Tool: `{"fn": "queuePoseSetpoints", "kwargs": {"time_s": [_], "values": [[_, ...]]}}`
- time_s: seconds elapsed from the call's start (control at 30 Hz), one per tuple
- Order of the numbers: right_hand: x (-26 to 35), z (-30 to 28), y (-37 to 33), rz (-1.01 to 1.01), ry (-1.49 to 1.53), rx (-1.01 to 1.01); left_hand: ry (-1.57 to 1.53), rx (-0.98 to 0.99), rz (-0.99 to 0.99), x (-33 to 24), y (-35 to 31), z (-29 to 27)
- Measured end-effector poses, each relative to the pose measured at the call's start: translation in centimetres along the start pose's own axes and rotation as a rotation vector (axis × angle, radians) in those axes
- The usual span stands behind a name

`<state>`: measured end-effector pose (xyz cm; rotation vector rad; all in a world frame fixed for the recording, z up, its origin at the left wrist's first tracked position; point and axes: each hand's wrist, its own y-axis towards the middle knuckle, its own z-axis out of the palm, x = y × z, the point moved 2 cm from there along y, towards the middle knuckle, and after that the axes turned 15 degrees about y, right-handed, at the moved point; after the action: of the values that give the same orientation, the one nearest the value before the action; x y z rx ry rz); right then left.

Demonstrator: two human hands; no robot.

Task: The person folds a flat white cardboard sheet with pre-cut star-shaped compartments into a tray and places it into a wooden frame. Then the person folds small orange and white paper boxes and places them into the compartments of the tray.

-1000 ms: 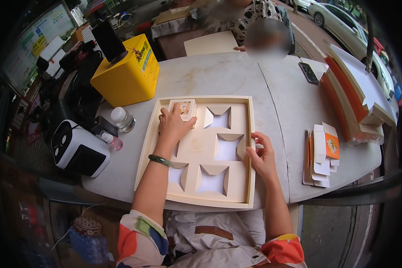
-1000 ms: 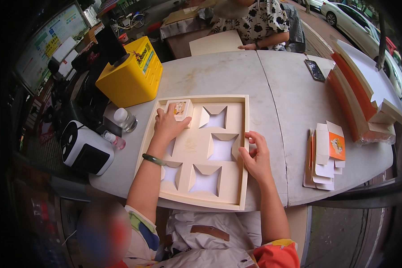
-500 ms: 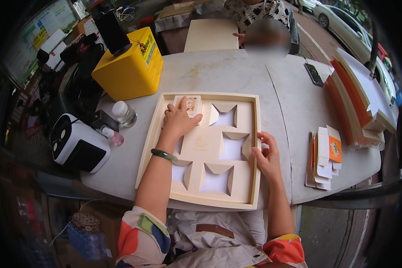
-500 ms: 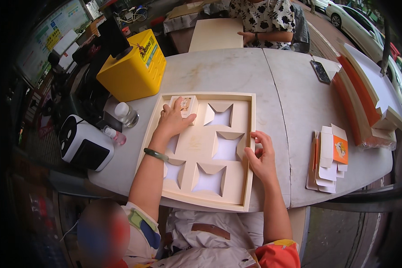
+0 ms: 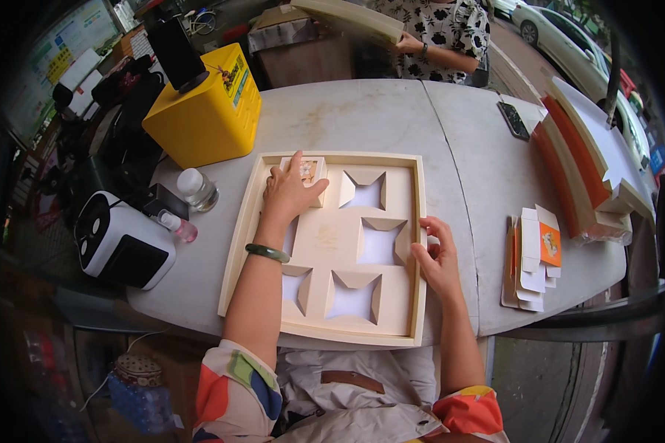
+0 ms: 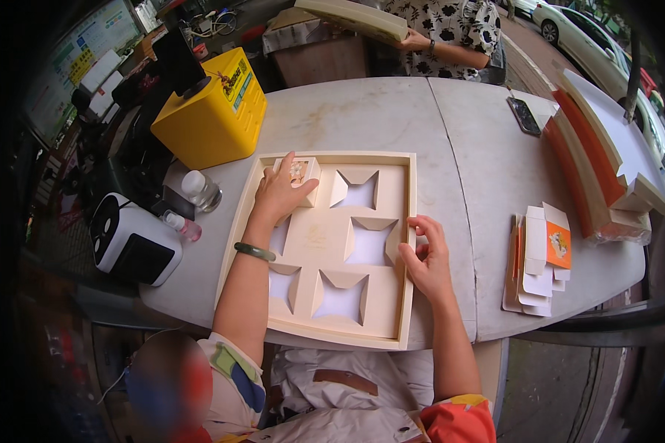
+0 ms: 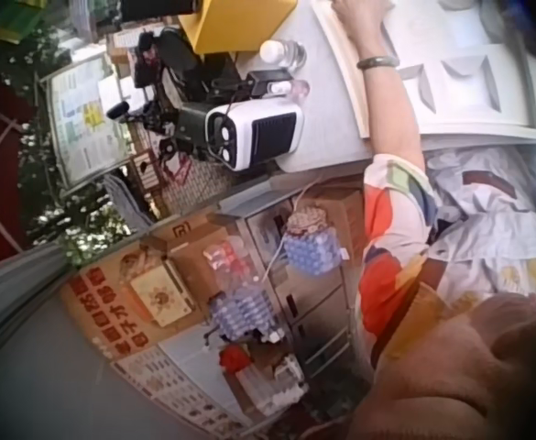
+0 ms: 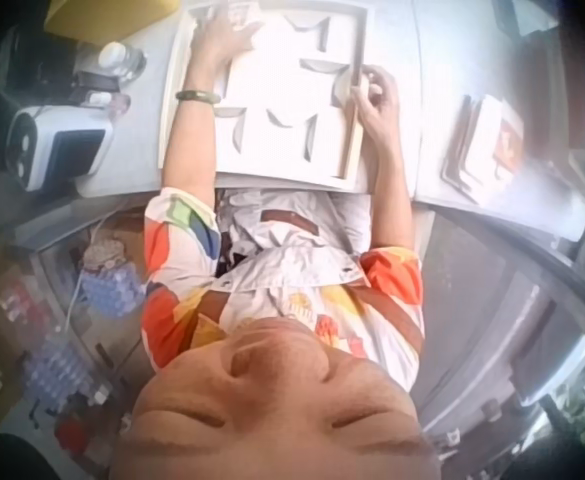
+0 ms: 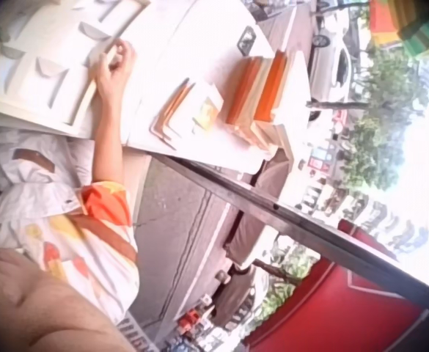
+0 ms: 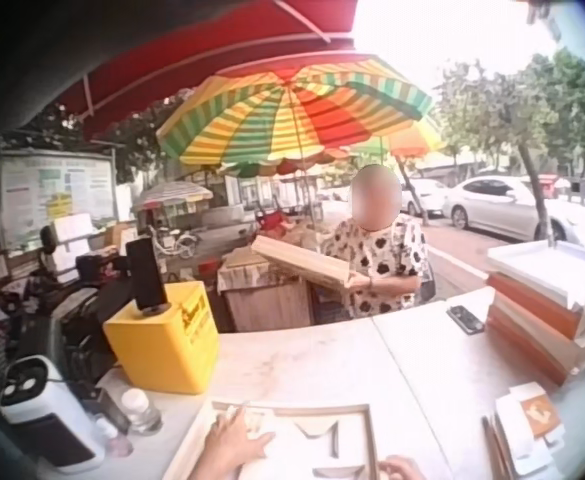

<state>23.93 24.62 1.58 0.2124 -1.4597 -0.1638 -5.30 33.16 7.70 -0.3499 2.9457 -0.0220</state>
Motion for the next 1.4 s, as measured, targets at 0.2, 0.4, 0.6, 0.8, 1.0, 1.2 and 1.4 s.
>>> {"fn": "queuePoseSetpoints", "kwargs": {"time_s": [0.2,0.4,0.6,0.8,1.0,1.2,1.4], "values": [[0.2,0.0,0.1,0.006,-0.047,0.003,0.002,0.058,-0.001,0.0,0.3,-0.2],[-0.1,-0.2,-0.1,0.001,-0.059,-0.008,0.043,0.126,-0.016,-0.2,0.8,-0.4],[0.2,0.0,-0.1,-0.004,-0.039,-0.011,0.115,0.177,-0.011,-0.2,1.4,-0.2],[0.3,0.1,-0.2,-0.007,-0.053,-0.003,0.117,0.176,0.008,-0.1,1.0,-0.1],[-0.1,-0.2,-0.2,-0.003,-0.054,-0.013,0.161,0.152,-0.002,-0.4,1.0,0.6],[0.2,-0.2,-0.2,0.002,-0.058,-0.01,0.194,0.167,0.006,-0.4,1.4,0.7],[0.3,-0.1,-0.1,-0.002,-0.054,-0.005,0.183,0.185,0.006,0.0,1.5,1.0]]}}
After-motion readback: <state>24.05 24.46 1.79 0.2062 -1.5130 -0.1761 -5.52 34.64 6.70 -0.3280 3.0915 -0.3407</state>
